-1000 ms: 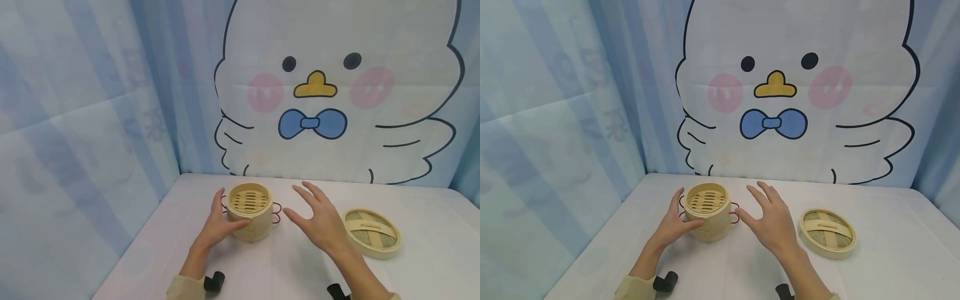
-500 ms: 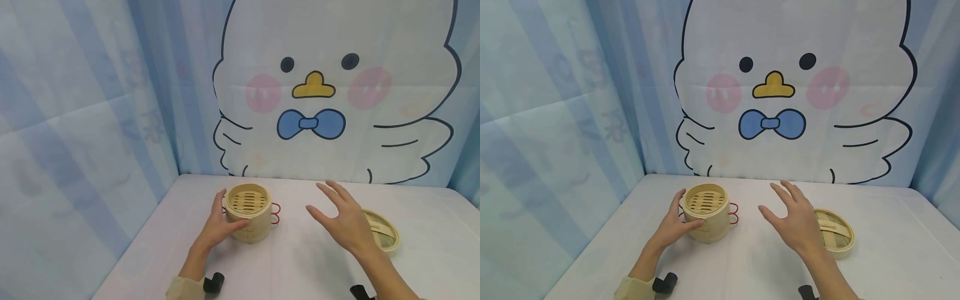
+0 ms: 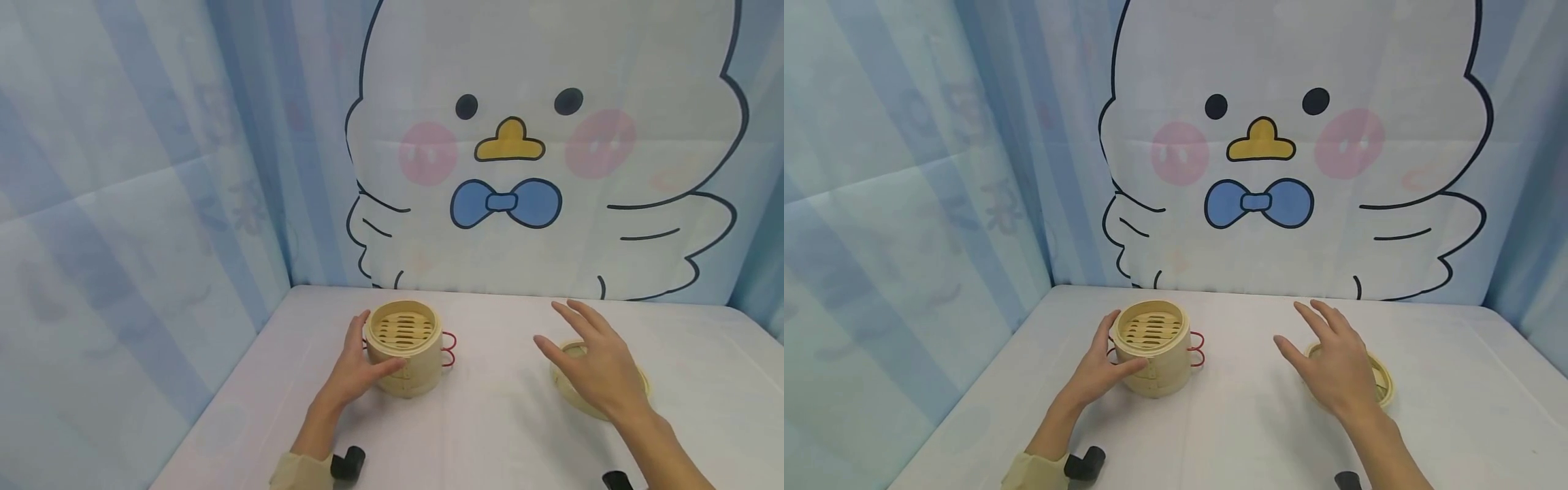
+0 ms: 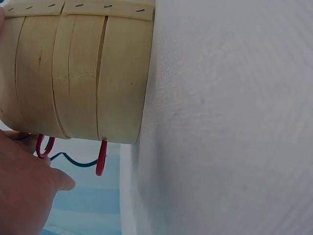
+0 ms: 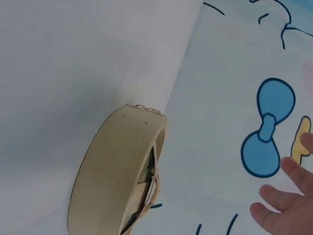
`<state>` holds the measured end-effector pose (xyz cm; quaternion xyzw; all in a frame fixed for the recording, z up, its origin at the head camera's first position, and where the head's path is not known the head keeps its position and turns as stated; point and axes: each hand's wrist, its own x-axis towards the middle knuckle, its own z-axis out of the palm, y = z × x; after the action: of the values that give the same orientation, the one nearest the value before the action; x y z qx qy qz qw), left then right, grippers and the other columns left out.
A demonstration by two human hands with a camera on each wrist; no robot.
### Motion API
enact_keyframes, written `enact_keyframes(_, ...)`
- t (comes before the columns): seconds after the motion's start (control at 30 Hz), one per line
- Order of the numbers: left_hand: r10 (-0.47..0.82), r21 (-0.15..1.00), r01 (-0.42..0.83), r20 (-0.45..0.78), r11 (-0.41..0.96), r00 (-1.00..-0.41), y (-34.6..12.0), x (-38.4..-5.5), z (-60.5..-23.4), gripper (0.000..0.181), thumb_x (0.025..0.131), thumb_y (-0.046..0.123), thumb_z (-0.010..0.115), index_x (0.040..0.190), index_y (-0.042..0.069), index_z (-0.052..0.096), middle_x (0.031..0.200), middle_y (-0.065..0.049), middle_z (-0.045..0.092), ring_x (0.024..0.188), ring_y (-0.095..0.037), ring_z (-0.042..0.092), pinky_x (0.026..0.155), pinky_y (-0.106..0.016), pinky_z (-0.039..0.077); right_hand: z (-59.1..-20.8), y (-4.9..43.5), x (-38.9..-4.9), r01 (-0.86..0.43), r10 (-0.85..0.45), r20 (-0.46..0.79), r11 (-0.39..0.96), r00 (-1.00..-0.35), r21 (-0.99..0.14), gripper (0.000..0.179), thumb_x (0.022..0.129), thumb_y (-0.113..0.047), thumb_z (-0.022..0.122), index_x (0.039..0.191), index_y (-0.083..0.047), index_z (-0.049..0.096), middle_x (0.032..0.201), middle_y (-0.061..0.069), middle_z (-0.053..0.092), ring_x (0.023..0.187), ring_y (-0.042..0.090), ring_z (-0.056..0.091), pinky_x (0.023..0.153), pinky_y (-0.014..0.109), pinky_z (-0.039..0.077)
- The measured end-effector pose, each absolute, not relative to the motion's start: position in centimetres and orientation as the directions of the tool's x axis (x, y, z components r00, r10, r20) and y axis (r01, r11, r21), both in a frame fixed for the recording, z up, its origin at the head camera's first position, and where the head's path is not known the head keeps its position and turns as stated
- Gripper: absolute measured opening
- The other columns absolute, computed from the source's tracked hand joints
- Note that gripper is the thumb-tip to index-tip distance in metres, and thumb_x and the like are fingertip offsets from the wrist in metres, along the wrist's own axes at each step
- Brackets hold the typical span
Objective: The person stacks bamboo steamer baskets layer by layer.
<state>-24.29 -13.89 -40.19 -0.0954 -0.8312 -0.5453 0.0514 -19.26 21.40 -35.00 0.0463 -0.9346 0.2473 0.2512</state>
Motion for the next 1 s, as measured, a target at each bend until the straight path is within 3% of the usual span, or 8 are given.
enact_keyframes(0.23,0.081,0.89,0.168,0.148,0.425,-0.986,-13.9,-24.3,-40.1,0.112,0.077,0.043,0.088,0.16,0.011,0.02,0.166,-0.021,0.006,0.151,-0.042,0.012,0.114,-0.067,0.018,-35.5,22.4,-19.3,-0.211,0.048,0.508,0.874,-0.86,-0.439,0.067,0.093,-0.041,0.072,0.146,-0.006,0.051,0.15,0.026,0.04,0.132,0.052,0.038,0.097,0.076,0.035)
enact_keyframes(0.5,0.083,0.889,0.171,0.15,0.425,-0.985,-13.8,-24.3,-40.1,0.11,0.078,0.042,0.087,0.16,0.011,0.021,0.166,-0.021,0.008,0.151,-0.042,0.011,0.114,-0.068,0.016,-35.9,23.6,-19.3,-0.175,0.076,0.481,0.873,-0.873,-0.455,0.068,0.094,-0.041,0.071,0.147,-0.005,0.049,0.15,0.027,0.039,0.133,0.053,0.037,0.098,0.077,0.033)
enact_keyframes(0.83,0.085,0.888,0.18,0.159,0.424,-0.984,-13.8,-24.1,-39.9,0.108,0.079,0.039,0.087,0.159,0.009,0.021,0.165,-0.018,0.018,0.147,-0.041,0.024,0.114,-0.067,0.023,-36.7,25.2,-19.3,-0.146,0.097,0.449,0.868,-0.888,-0.475,0.068,0.095,-0.042,0.069,0.147,-0.003,0.048,0.15,0.028,0.039,0.133,0.055,0.036,0.099,0.076,0.032)
enact_keyframes(1.0,0.084,0.882,0.18,0.159,0.435,-0.984,-13.8,-24.1,-40.0,0.109,0.079,0.039,0.087,0.159,0.009,0.02,0.164,-0.018,0.019,0.147,-0.04,0.025,0.114,-0.066,0.023,-37.1,25.9,-19.3,-0.136,0.102,0.436,0.867,-0.894,-0.48,0.068,0.096,-0.042,0.068,0.147,-0.003,0.048,0.149,0.029,0.039,0.132,0.056,0.036,0.098,0.076,0.031)
